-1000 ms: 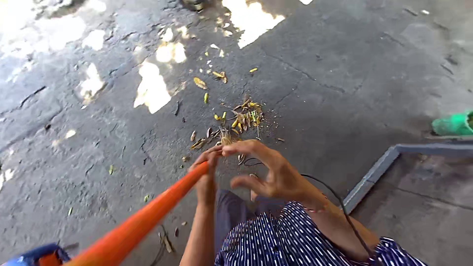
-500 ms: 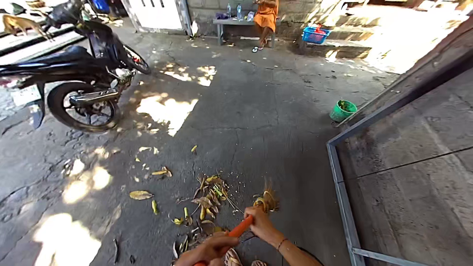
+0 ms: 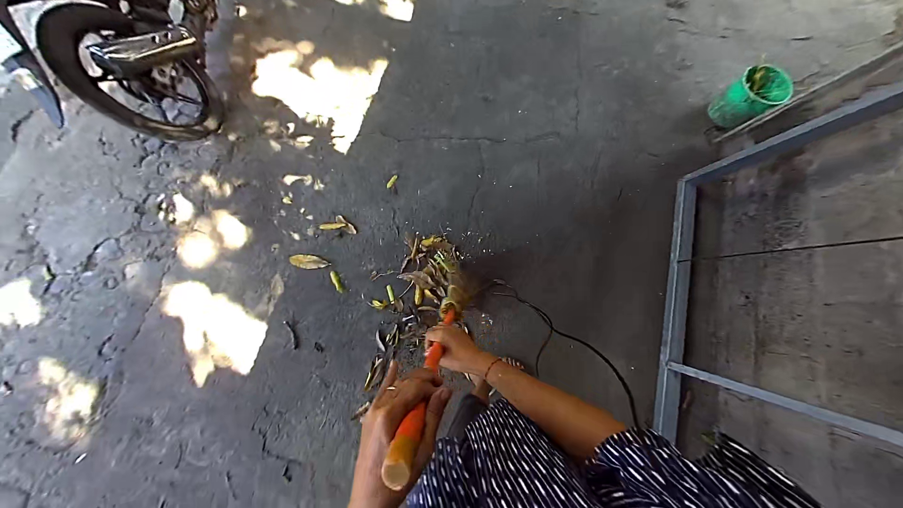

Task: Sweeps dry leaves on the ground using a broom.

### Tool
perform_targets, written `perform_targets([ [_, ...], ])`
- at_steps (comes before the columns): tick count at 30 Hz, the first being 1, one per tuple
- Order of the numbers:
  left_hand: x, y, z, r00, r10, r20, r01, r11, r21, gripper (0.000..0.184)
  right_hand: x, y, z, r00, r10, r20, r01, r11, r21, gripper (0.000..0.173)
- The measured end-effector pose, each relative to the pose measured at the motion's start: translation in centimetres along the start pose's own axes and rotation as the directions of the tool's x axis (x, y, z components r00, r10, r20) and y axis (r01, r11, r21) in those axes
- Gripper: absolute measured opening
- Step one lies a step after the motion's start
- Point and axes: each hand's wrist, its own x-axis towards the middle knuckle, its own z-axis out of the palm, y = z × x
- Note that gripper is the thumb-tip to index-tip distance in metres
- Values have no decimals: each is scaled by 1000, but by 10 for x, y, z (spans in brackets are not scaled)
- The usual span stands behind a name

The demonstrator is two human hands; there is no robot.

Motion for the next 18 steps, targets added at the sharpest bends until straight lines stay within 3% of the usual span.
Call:
perform_targets([
  [3,11,26,-33,992,114,62,-116,993,33,36,6,-41,-24,984,-70,162,87,992,-96,21],
  [6,35,64,-70,955,253,152,-238,965,-109,35,-4,-85,-67,969,-111,223,154,970,-189,20],
  [9,72,71,-75,940,317,130,-276,926,-258,36,1,-96,-118,968,-82,236,147,950,-274,20],
  [13,137,19,-10,966,255,-33,-251,914,-319,36,43,-38,-187,969,80,235,28,905,-425,24],
  [18,197,-50,89,992,8,-127,-68,875,-478,26,113,64,-249,908,303,288,-94,820,-564,31],
])
